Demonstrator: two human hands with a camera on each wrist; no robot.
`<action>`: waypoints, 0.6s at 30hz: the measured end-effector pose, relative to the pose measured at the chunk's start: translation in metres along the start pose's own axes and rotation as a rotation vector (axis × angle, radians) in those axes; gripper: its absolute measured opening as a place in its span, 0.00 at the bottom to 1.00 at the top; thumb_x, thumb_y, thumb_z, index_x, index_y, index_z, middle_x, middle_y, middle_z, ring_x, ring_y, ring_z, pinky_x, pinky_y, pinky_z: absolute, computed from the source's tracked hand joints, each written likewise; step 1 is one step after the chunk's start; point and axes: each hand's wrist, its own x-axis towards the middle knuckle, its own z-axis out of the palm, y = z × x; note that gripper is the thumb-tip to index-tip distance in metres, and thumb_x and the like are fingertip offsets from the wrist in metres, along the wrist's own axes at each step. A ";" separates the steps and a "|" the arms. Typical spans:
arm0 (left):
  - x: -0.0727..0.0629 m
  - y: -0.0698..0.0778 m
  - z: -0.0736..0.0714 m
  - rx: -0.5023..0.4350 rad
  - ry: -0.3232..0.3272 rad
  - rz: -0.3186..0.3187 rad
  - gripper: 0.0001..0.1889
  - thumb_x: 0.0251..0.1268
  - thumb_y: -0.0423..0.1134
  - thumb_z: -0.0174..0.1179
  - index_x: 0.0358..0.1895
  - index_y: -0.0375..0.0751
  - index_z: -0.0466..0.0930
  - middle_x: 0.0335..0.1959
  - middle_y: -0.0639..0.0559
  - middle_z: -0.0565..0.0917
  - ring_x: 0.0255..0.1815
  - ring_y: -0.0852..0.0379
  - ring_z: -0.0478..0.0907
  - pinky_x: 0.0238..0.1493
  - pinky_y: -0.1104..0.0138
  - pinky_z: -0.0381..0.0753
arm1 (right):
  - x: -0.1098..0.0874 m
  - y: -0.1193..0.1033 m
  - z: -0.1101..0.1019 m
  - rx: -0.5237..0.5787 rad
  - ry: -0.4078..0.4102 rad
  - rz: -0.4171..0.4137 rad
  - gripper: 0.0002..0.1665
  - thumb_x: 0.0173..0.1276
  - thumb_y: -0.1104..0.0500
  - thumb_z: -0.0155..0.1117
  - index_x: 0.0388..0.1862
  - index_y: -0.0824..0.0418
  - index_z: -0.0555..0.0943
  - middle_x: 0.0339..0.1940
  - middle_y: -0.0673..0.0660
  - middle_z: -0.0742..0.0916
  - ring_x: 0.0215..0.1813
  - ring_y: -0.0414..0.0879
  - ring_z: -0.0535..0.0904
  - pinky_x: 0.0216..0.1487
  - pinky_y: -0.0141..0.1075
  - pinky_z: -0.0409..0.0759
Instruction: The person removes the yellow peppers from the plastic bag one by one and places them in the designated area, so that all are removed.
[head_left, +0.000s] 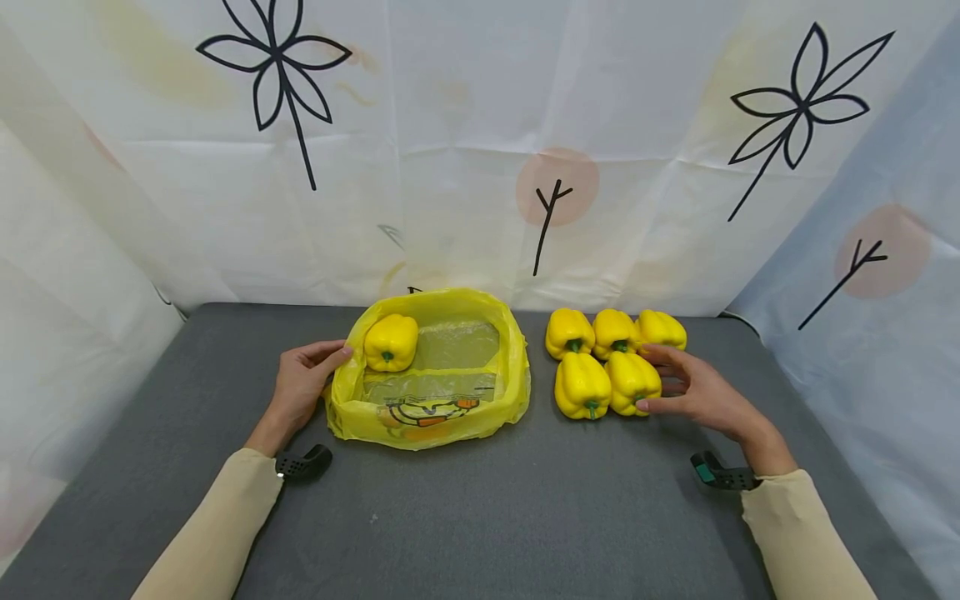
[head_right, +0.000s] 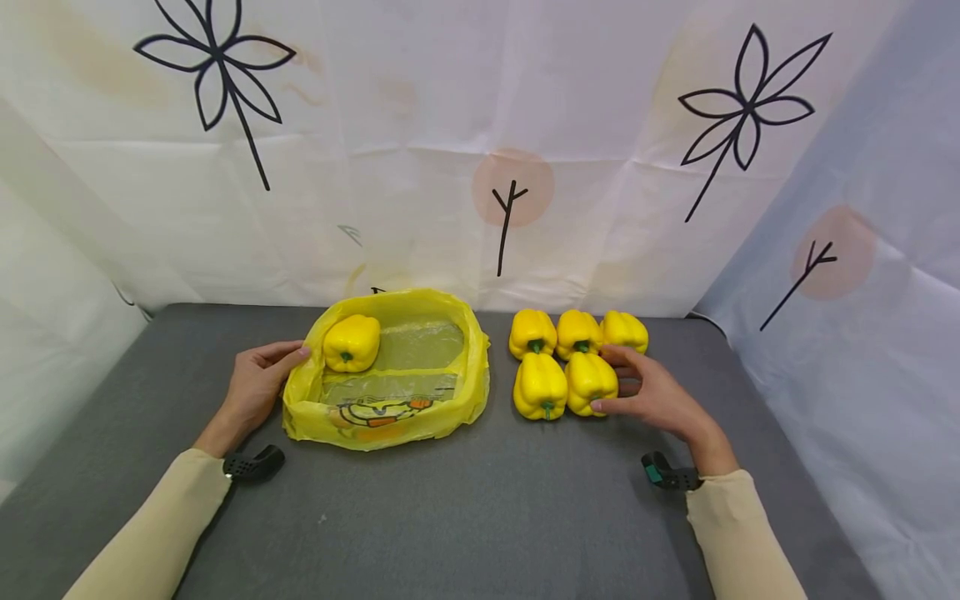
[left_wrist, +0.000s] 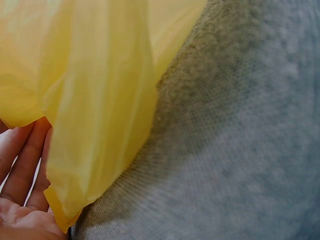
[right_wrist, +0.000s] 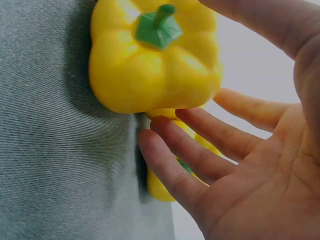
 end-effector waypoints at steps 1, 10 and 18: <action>0.000 0.000 0.000 0.000 0.001 0.000 0.24 0.71 0.41 0.66 0.59 0.22 0.79 0.40 0.64 0.86 0.43 0.65 0.82 0.42 0.74 0.84 | 0.000 -0.001 -0.001 -0.003 0.001 0.005 0.51 0.66 0.56 0.76 0.79 0.69 0.58 0.77 0.70 0.66 0.69 0.69 0.68 0.63 0.64 0.73; -0.001 0.000 0.000 -0.019 -0.007 -0.002 0.24 0.71 0.40 0.66 0.59 0.21 0.79 0.40 0.63 0.87 0.42 0.64 0.83 0.41 0.74 0.84 | -0.003 -0.013 -0.006 -0.045 0.025 -0.003 0.51 0.67 0.56 0.75 0.79 0.70 0.57 0.73 0.72 0.68 0.68 0.72 0.69 0.61 0.66 0.74; -0.001 0.001 0.000 -0.022 -0.008 -0.006 0.25 0.71 0.41 0.66 0.59 0.21 0.79 0.40 0.63 0.87 0.42 0.64 0.83 0.41 0.74 0.84 | -0.006 -0.027 -0.011 -0.070 0.037 -0.037 0.50 0.68 0.57 0.74 0.79 0.69 0.58 0.74 0.71 0.68 0.67 0.71 0.70 0.61 0.67 0.72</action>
